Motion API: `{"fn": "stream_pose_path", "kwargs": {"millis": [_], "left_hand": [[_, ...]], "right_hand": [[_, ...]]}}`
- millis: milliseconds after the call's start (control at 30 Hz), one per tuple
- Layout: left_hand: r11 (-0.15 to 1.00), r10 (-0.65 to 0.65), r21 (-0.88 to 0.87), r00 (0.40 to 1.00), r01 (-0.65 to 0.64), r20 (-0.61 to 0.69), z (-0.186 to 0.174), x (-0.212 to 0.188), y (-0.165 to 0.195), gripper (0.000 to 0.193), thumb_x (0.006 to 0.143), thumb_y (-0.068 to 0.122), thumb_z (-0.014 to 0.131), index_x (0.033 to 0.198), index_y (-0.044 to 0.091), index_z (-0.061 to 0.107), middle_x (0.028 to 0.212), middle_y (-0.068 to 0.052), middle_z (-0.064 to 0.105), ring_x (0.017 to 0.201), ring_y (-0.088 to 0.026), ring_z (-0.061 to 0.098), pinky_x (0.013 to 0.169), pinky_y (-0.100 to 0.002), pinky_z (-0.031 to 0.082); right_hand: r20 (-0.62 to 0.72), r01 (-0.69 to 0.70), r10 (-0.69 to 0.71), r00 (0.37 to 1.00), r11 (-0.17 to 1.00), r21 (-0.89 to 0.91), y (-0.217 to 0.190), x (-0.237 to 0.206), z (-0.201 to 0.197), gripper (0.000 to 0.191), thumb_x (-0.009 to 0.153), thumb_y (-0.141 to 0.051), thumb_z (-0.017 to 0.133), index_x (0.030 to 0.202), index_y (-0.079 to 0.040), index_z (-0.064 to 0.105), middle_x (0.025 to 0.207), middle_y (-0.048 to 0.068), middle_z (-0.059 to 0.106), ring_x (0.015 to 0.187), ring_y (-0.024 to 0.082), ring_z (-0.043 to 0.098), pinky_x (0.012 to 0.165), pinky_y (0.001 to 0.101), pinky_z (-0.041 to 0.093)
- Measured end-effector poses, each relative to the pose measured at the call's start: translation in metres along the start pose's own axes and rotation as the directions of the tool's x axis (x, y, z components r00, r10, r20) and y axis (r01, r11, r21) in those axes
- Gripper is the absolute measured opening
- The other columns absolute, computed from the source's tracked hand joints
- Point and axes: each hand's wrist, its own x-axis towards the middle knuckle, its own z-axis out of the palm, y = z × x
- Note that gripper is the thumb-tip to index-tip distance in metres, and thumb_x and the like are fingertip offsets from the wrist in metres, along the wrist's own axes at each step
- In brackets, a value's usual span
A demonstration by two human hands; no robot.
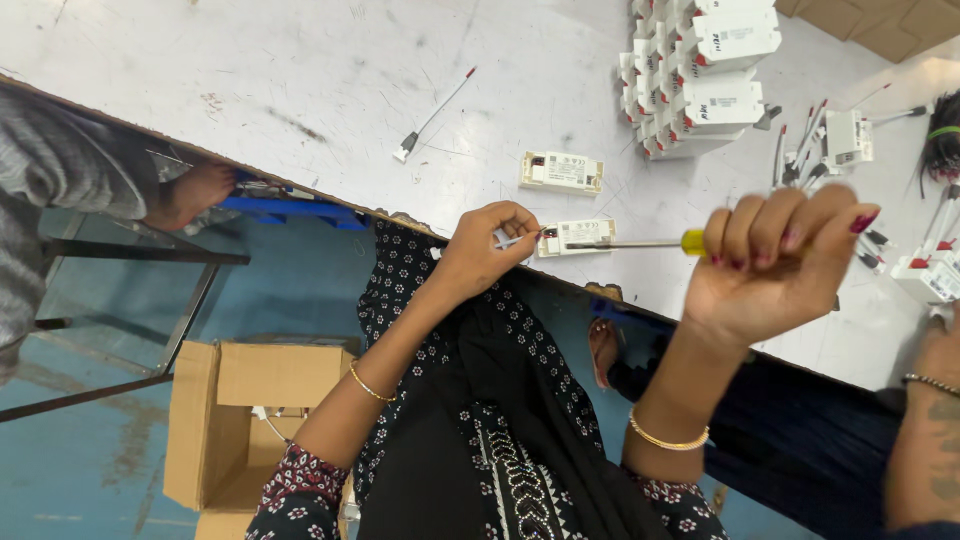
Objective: The person assembles small white electrical components by inserting wires and tightening screws with a screwdriver. They handle multiple units, stacking finished items and organizing red and black wires on the table.
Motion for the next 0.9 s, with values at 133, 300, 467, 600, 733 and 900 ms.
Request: {"fn": "stream_pose_path", "kwargs": {"millis": [133,300,467,600,733,900], "left_hand": [[0.997,0.049,0.058,0.998,-0.047,-0.035,0.000,-0.005,0.006,0.015,0.087,0.015,0.073,0.094,0.001,0.071,0.086,-0.005,0.071,0.076,-0.012,0.066,0.071,-0.026,0.054],[0.995,0.008,0.102,0.999,-0.005,-0.031,0.006,-0.007,0.011,0.013,0.085,0.017,0.072,0.090,0.005,0.070,0.084,-0.004,0.069,0.072,-0.013,0.065,0.067,-0.028,0.054],[0.992,0.035,0.122,0.996,-0.025,-0.078,0.007,-0.008,0.015,0.013,0.085,0.018,0.072,0.090,0.006,0.070,0.083,-0.004,0.069,0.071,-0.014,0.065,0.067,-0.029,0.053],[0.994,0.023,0.113,0.995,-0.013,-0.094,0.008,-0.009,0.017,0.013,0.085,0.018,0.072,0.091,0.007,0.069,0.083,-0.004,0.068,0.072,-0.014,0.068,0.067,-0.029,0.054],[0.991,0.000,0.134,0.996,0.013,-0.092,0.010,-0.009,0.018,0.013,0.084,0.018,0.072,0.090,0.008,0.069,0.083,-0.004,0.068,0.072,-0.014,0.069,0.067,-0.030,0.054],[0.988,0.015,0.153,0.994,0.002,-0.113,0.012,-0.010,0.018,0.014,0.084,0.019,0.073,0.091,0.008,0.069,0.084,-0.004,0.068,0.072,-0.015,0.069,0.068,-0.030,0.055]], "right_hand": [[-0.029,0.051,-0.052,0.998,0.998,-0.047,0.014,0.001,0.015,0.053,0.118,-0.040,0.043,0.075,-0.012,0.031,0.053,0.000,0.026,0.041,0.010,0.018,0.039,0.0278,0.019],[0.070,0.036,-0.027,0.997,0.991,-0.133,0.024,-0.004,0.034,0.052,0.113,-0.030,0.048,0.070,-0.009,0.028,0.051,0.004,0.025,0.039,0.010,0.016,0.036,0.0272,0.016],[0.121,-0.016,0.033,0.992,0.990,-0.143,0.023,-0.002,0.045,0.046,0.106,-0.018,0.047,0.067,-0.008,0.025,0.047,0.006,0.025,0.038,0.008,0.015,0.035,0.0264,0.013],[0.147,-0.034,0.054,0.988,0.990,-0.135,0.025,-0.001,0.048,0.046,0.104,-0.015,0.046,0.064,-0.009,0.024,0.048,0.005,0.025,0.038,0.008,0.017,0.035,0.0266,0.014],[0.172,0.011,0.017,0.985,0.988,-0.157,0.027,-0.002,0.047,0.046,0.101,-0.011,0.047,0.061,-0.010,0.022,0.049,0.004,0.023,0.036,0.008,0.018,0.033,0.0273,0.015],[0.221,0.014,0.022,0.975,0.987,-0.159,0.027,-0.004,0.046,0.046,0.100,-0.010,0.046,0.060,-0.009,0.023,0.045,0.005,0.025,0.036,0.008,0.019,0.035,0.0269,0.015]]}}
